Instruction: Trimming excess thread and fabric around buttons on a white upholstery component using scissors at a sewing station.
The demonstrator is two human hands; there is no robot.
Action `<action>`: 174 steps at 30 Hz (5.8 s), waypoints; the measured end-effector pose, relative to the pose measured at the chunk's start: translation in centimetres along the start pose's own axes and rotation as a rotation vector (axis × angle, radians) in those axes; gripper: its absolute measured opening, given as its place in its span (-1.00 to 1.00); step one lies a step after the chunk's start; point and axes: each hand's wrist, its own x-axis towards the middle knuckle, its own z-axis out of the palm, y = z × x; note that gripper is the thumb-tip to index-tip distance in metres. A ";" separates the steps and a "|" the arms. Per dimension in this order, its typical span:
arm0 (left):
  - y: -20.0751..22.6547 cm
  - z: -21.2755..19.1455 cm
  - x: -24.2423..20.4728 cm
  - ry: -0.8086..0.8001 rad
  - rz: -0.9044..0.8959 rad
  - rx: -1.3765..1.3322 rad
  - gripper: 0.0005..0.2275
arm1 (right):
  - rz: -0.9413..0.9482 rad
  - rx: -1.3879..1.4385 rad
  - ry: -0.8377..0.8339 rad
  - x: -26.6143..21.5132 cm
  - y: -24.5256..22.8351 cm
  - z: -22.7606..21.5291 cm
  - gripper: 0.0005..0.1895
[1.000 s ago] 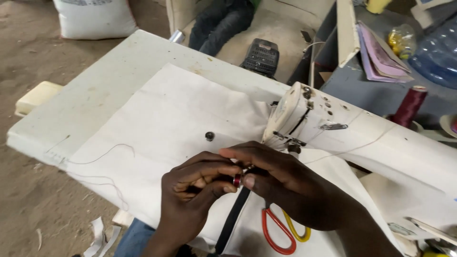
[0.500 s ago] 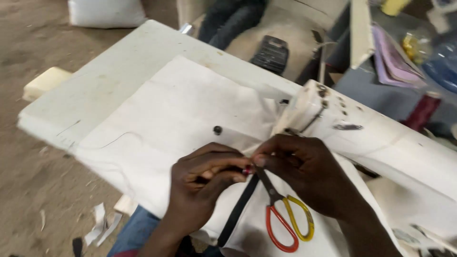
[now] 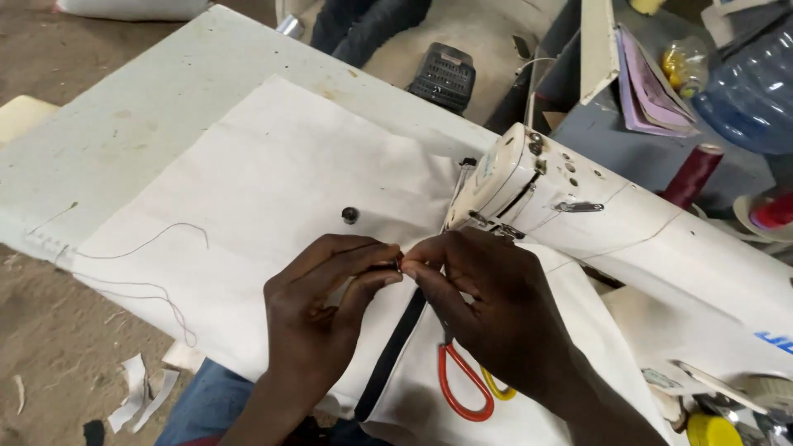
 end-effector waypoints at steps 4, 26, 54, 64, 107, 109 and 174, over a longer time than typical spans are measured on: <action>0.3 -1.4 -0.3 0.117 -0.047 -0.077 -0.93 | -0.033 -0.050 0.017 -0.3 -0.9 1.3 -0.87; 2.3 -6.4 0.0 0.050 -0.080 -0.189 -0.93 | 0.473 0.909 0.323 -2.2 -3.0 11.0 -0.85; 0.1 -5.3 -1.5 -0.090 -0.121 -0.579 -0.85 | 0.267 1.567 0.440 -5.9 0.3 12.8 -0.79; 1.4 -4.4 -0.2 -0.385 -0.035 -0.244 -0.89 | 0.545 0.895 0.932 -4.0 -1.6 11.6 -0.94; -1.3 -4.2 0.3 -0.120 -0.213 -0.096 -0.89 | 0.369 0.631 0.569 -5.2 -0.9 12.5 -0.89; -0.6 -4.4 0.2 -0.106 -0.265 -0.168 -0.92 | 0.362 0.894 0.562 -4.9 -1.5 12.3 -0.86; -1.1 -5.2 -0.5 -0.359 0.228 0.007 -0.89 | 0.482 0.559 0.658 -5.4 -1.3 11.9 -0.93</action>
